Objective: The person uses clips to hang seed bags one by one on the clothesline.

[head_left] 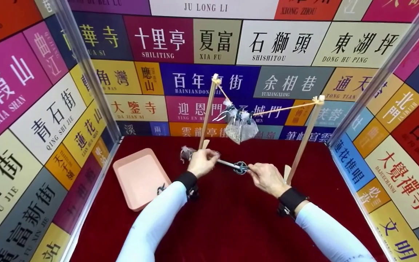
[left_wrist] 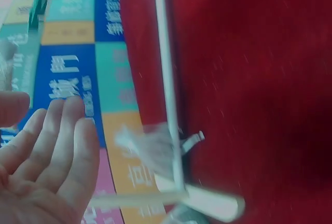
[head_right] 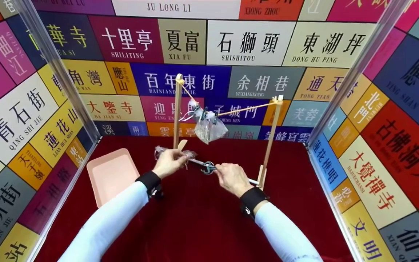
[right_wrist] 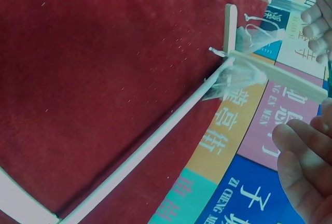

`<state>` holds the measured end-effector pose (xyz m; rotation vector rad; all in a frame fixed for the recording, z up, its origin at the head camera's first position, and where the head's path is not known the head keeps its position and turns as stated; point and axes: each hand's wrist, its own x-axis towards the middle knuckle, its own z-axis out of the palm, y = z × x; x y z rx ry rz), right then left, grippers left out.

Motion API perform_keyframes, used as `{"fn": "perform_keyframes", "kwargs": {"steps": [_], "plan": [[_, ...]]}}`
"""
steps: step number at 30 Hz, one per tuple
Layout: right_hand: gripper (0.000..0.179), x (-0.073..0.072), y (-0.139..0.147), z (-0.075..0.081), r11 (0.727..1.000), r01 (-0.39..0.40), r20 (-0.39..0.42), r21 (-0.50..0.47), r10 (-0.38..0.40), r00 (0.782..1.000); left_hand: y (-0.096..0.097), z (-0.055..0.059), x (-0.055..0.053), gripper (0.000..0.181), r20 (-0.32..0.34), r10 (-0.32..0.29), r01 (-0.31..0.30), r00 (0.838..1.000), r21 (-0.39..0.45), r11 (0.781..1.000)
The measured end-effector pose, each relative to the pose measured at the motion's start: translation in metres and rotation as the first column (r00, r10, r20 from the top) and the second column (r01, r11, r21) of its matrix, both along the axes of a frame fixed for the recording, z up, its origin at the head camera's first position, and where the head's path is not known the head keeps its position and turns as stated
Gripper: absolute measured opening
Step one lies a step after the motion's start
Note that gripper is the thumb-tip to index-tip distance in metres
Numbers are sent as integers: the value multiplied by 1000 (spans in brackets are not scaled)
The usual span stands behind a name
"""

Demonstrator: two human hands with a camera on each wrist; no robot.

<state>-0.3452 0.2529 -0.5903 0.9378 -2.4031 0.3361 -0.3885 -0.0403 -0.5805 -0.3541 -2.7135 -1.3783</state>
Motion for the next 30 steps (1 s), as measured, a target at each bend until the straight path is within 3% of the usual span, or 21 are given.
{"fn": "perform_keyframes", "kwargs": {"steps": [4, 8, 11, 14, 18, 21, 27, 30], "plan": [[23, 0, 9, -1, 1000, 4, -30, 19, -4, 1000, -16, -7, -10, 18, -85, 75, -85, 994, -120, 989], [27, -1, 14, 1, 999, 24, -16, 46, -24, 1000, -30, -10, -21, 17, -148, 140, -171, 979, -221, 960], [27, -1, 16, 3, 997, 46, -1, 66, -46, 999, -41, -9, -32, 26, -153, 214, -251, 965, -283, 926], [24, -1, 19, 5, 995, 61, 15, 78, -62, 998, -51, -10, -43, 48, -113, 280, -301, 953, -332, 894], [23, 0, 21, 5, 993, 74, 35, 91, -77, 996, -62, -14, -54, 72, -23, 312, -296, 950, -383, 875], [25, 0, 22, 5, 992, 80, 39, 102, -84, 996, -66, -20, -57, 76, 29, 296, -260, 955, -406, 876], [27, 2, 22, 5, 990, 73, 82, 117, -83, 993, -65, -38, -54, 54, 21, 228, -200, 973, -406, 892], [24, 3, 22, 6, 990, 74, 113, 118, -88, 990, -62, -44, -53, 37, 1, 222, -200, 975, -427, 882]]}}
